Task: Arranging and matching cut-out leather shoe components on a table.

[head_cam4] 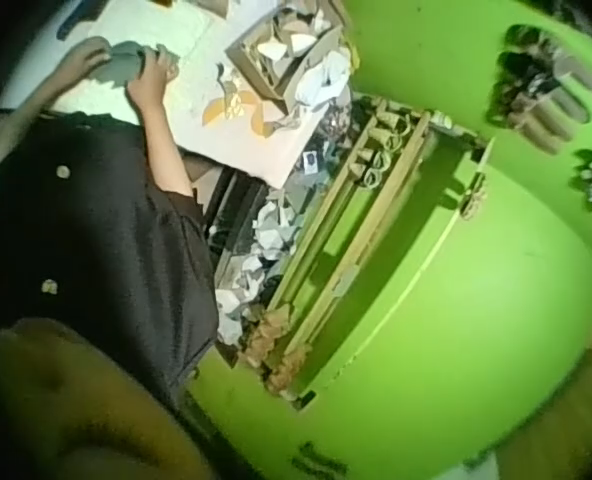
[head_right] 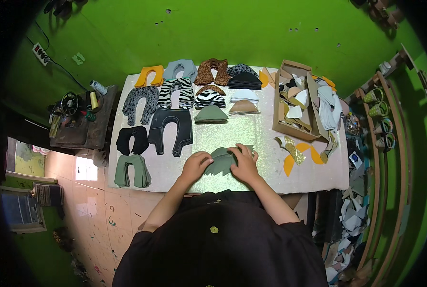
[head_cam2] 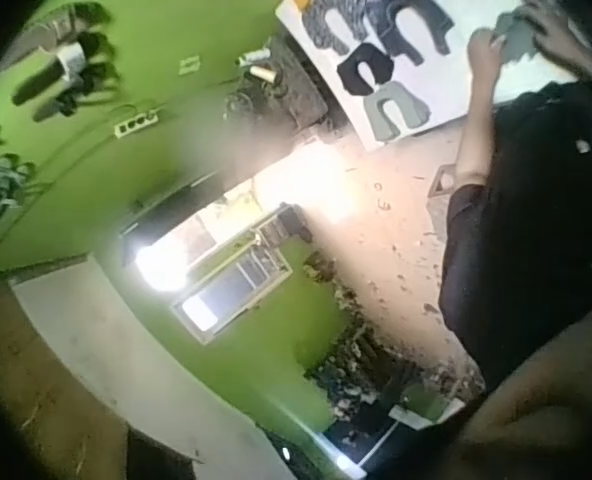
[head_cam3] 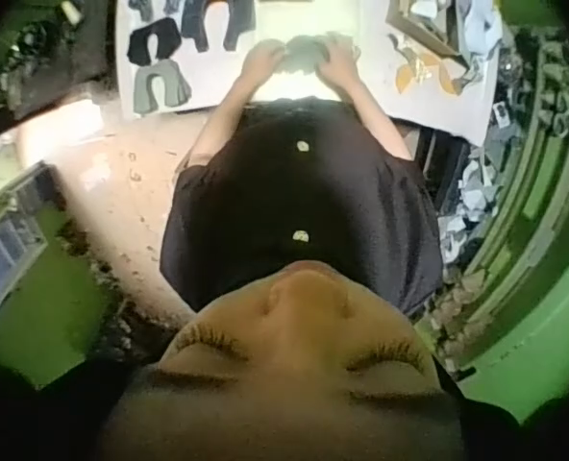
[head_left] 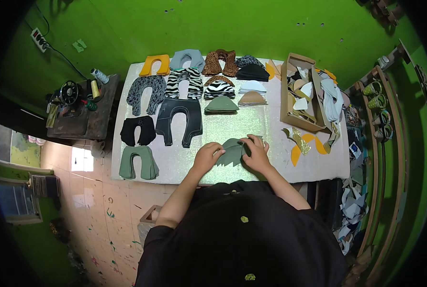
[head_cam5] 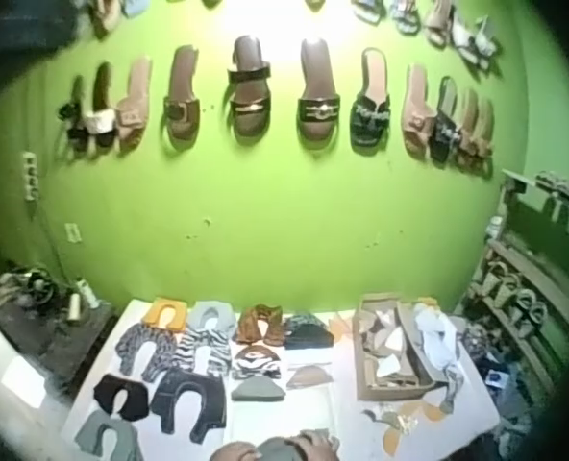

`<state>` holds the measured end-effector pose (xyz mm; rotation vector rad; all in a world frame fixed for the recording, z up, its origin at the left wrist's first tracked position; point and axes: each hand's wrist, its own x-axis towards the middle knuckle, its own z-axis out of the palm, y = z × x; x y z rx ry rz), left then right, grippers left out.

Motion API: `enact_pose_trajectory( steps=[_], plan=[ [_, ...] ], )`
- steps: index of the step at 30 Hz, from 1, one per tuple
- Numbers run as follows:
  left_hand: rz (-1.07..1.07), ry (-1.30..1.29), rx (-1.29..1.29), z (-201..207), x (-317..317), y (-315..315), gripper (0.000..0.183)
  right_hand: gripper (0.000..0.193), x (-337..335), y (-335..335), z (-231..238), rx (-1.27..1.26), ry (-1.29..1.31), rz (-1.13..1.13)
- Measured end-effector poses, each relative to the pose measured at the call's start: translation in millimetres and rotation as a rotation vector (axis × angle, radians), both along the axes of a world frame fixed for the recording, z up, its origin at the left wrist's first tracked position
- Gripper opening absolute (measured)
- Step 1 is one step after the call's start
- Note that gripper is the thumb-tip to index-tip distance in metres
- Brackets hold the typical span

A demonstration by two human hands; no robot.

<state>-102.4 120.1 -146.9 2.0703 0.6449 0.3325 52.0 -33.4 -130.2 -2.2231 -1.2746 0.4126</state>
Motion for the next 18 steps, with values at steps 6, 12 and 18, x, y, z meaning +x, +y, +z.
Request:
enact_pose_trajectory(
  steps=[6, 12, 18],
  plan=[
    [-0.08, -0.11, 0.138, -9, -1, 12, 0.019, 0.044, -16, 17, -13, -0.159, 0.004, 0.037],
    [-0.143, 0.09, 0.11, -11, 1, 13, 0.031, 0.019, -9, 24, -18, -0.159, -0.135, 0.072],
    [-0.205, -0.045, 0.167, -12, 5, 10, 0.041, 0.014, -10, 29, -9, -0.01, -0.084, 0.141]
  ],
)
